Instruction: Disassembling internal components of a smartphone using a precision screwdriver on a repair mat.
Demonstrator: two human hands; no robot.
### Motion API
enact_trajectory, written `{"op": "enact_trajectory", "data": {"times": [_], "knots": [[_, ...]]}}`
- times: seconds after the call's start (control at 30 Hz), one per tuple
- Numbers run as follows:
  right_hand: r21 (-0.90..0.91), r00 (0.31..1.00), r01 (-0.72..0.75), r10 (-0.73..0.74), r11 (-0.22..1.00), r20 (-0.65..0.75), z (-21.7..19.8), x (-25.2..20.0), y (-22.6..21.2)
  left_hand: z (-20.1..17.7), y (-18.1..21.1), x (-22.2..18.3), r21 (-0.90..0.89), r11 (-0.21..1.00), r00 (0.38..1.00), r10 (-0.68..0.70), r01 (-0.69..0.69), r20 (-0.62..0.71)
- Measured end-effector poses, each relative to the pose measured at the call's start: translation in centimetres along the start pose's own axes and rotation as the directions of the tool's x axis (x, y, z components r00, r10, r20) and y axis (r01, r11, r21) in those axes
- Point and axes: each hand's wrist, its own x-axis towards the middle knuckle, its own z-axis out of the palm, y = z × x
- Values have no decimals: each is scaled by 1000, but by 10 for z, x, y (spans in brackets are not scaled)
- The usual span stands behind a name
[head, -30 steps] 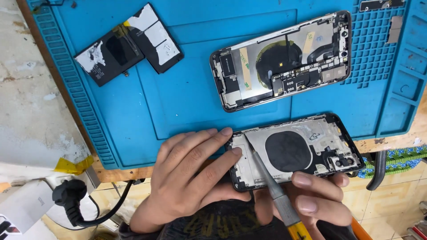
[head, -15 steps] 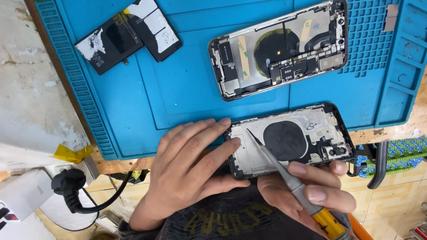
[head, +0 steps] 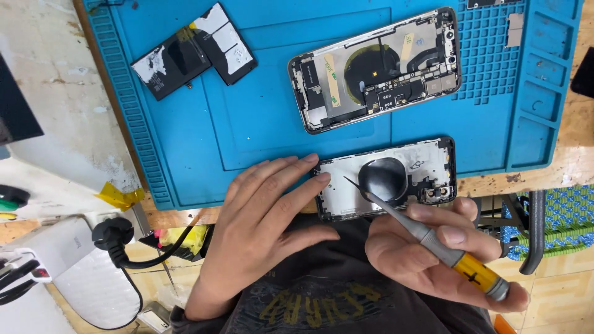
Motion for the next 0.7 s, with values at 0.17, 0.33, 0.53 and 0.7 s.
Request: {"op": "enact_trajectory", "data": {"times": [0.17, 0.33, 0.53, 0.7], "knots": [[19, 998, -68, 69, 997, -10, -2, 3, 0, 3, 6, 0, -36, 999, 987, -17, 11, -162], [77, 995, -96, 95, 992, 14, -5, 2, -5, 12, 13, 6, 106, 994, 949, 20, 14, -316], [97, 979, -189, 180, 977, 92, -5, 3, -13, 5, 14, 11, 132, 991, 921, 60, -9, -385], [50, 965, -242, 235, 969, 115, -6, 6, -12, -6, 4, 5, 164, 980, 880, -22, 113, -475]]}}
